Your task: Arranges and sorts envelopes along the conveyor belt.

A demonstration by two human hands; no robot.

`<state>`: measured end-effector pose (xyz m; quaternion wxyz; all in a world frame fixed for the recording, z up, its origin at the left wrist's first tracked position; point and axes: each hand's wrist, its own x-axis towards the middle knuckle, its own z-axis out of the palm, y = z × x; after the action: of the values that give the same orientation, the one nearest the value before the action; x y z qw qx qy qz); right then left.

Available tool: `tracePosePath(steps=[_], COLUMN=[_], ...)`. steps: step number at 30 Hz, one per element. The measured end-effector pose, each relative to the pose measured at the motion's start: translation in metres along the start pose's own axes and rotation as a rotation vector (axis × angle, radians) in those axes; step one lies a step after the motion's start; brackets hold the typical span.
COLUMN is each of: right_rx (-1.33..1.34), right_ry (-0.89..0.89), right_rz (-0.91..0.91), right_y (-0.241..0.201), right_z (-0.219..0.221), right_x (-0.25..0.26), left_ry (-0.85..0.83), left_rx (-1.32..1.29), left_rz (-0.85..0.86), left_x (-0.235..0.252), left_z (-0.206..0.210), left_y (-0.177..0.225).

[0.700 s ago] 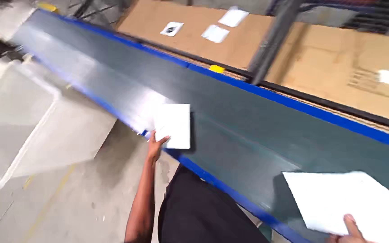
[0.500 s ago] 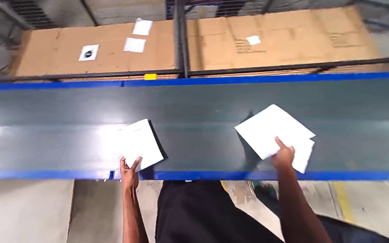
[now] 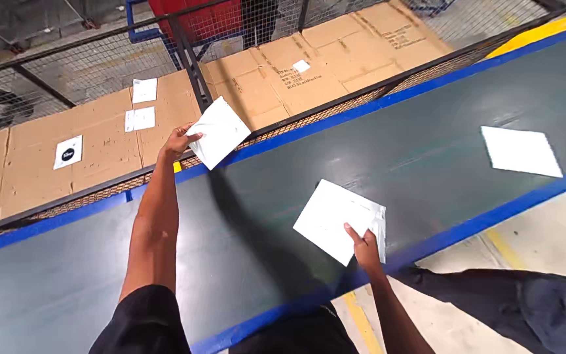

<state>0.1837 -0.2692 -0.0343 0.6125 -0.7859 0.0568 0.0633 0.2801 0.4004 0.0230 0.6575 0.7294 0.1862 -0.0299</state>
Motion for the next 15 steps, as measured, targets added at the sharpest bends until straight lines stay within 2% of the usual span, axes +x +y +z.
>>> tracePosePath(steps=[2,4,7,9,10,12,14,15], right_rx=[-0.017,-0.056,-0.157,-0.113,-0.054,0.076,0.209,0.265], right_ry=[0.001,-0.029,-0.067,-0.129,-0.195,-0.319,-0.387,-0.402], right_rz=[-0.013,-0.006,0.11,0.089,0.096,0.16,0.243,0.282], right_y=[0.002,0.0,-0.015,-0.014,-0.015,-0.022,-0.03,-0.034], right_z=[0.012,0.03,0.039,0.042,0.044,0.049,0.051,0.054], right_x=[-0.007,-0.007,-0.02,-0.007,0.001,0.015,0.019,0.015], left_ry=[-0.066,-0.069,-0.033,0.061,0.116,0.195,0.157,0.105], left_rx=[0.143,0.404,0.668,0.765,0.822,0.807,0.628,0.502], left_rz=[-0.065,-0.117,-0.174,-0.115,-0.048,0.102,0.193,0.184], left_x=[0.045,0.07,0.073,0.074,0.066,0.018,-0.068,-0.113], left_z=[-0.017,-0.034,-0.02,-0.029,-0.029,0.01,0.088,0.13], left_y=[-0.005,-0.015,-0.029,-0.056,-0.07,-0.059,-0.033,-0.029])
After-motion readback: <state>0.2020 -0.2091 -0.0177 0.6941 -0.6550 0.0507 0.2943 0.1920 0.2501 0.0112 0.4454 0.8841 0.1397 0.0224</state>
